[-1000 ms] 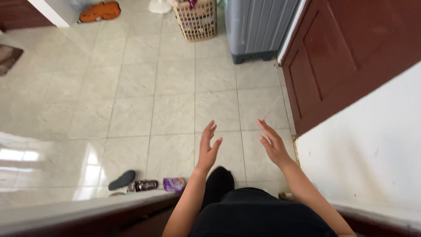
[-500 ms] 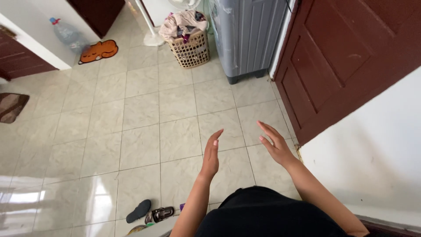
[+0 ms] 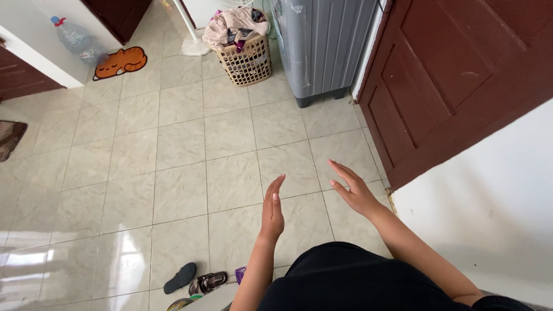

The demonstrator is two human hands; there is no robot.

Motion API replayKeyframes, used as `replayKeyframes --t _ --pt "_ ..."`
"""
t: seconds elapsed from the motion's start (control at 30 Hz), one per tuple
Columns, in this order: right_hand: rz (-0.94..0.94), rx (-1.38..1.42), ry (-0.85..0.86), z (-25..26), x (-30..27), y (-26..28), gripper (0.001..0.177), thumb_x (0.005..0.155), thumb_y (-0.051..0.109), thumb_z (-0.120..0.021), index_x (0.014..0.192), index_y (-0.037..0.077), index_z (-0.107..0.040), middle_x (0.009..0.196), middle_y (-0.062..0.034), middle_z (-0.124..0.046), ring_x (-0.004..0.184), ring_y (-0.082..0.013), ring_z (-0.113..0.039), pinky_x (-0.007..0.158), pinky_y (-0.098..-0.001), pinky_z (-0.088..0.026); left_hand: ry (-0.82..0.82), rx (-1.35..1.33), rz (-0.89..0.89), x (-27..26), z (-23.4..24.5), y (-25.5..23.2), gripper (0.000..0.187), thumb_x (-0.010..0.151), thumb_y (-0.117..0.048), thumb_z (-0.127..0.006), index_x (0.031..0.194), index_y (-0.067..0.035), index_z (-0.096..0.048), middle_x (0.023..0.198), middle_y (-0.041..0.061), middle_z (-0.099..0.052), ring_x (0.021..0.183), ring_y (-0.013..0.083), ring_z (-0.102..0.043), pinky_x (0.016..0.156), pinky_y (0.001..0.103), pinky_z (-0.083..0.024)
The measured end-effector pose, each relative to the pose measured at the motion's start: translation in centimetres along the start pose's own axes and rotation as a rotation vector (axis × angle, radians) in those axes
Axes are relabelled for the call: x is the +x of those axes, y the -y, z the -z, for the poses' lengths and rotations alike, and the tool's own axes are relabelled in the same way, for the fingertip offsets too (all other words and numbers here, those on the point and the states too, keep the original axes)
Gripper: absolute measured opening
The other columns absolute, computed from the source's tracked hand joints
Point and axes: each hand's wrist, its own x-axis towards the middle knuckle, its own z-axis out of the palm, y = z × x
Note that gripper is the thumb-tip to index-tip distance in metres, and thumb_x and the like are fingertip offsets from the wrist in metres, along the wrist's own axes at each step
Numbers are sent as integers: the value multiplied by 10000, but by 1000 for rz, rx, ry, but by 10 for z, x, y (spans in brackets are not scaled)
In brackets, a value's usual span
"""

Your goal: Transferring bottles of toilet cleaner, conditioner, and shampoo from a laundry basket to a bathroom shelf.

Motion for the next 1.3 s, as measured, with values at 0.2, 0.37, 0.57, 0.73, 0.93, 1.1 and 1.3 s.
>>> replayKeyframes --t 0.2,0.37,0.57,0.73,0.93,1.1,1.3 --pt "2 29 21 -7 21 2 525 1001 152 -563 1498 14 -464 1504 -228 -493 1423 -409 -401 1157 -557 -316 36 24 24 15 -1 12 523 1070 -252 -242 1456 -26 -513 1405 224 -553 1370 411 -463 1155 516 -328" --pt "-13 42 9 -3 50 -28 527 988 137 -582 1495 38 -477 1503 -206 -504 1432 -390 -390 1161 -541 -321 77 28 44 55 -6 26 526 1064 -273 -259 1441 -21 -525 1405 217 -566 1382 414 -458 1157 507 -328" --pt "5 43 2 20 127 -69 532 990 138 -577 1503 42 -468 1529 -204 -474 1452 -388 -346 1168 -545 -303 76 46 45 136 -22 52 505 1064 -259 -291 1463 -38 -507 1427 239 -539 1409 434 -413 1167 523 -312" --pt "43 52 -28 56 226 -97 527 982 123 -575 1493 36 -480 1520 -216 -483 1445 -403 -355 1170 -551 -298 106 81 -16 230 -31 68 496 1058 -210 -291 1448 7 -506 1409 300 -540 1380 506 -406 1149 566 -308" --pt "64 29 -43 93 309 -122 524 975 121 -593 1486 53 -497 1529 -194 -481 1450 -378 -351 1170 -529 -300 124 159 -5 317 -44 76 476 1061 -261 -313 1424 -53 -538 1416 197 -577 1399 418 -436 1151 515 -338" --pt "35 62 -14 114 350 -138 519 976 121 -584 1485 60 -506 1529 -189 -484 1453 -381 -335 1175 -533 -285 22 196 33 364 -57 84 401 975 -191 -593 1357 -71 -575 1383 191 -597 1379 409 -470 1131 511 -378" --pt "26 53 -3 124 372 -157 526 964 103 -596 1482 74 -511 1528 -170 -493 1453 -370 -345 1170 -527 -296 20 197 103 384 -67 98 431 934 -163 -646 1350 -82 -567 1382 181 -594 1381 399 -477 1130 512 -393"
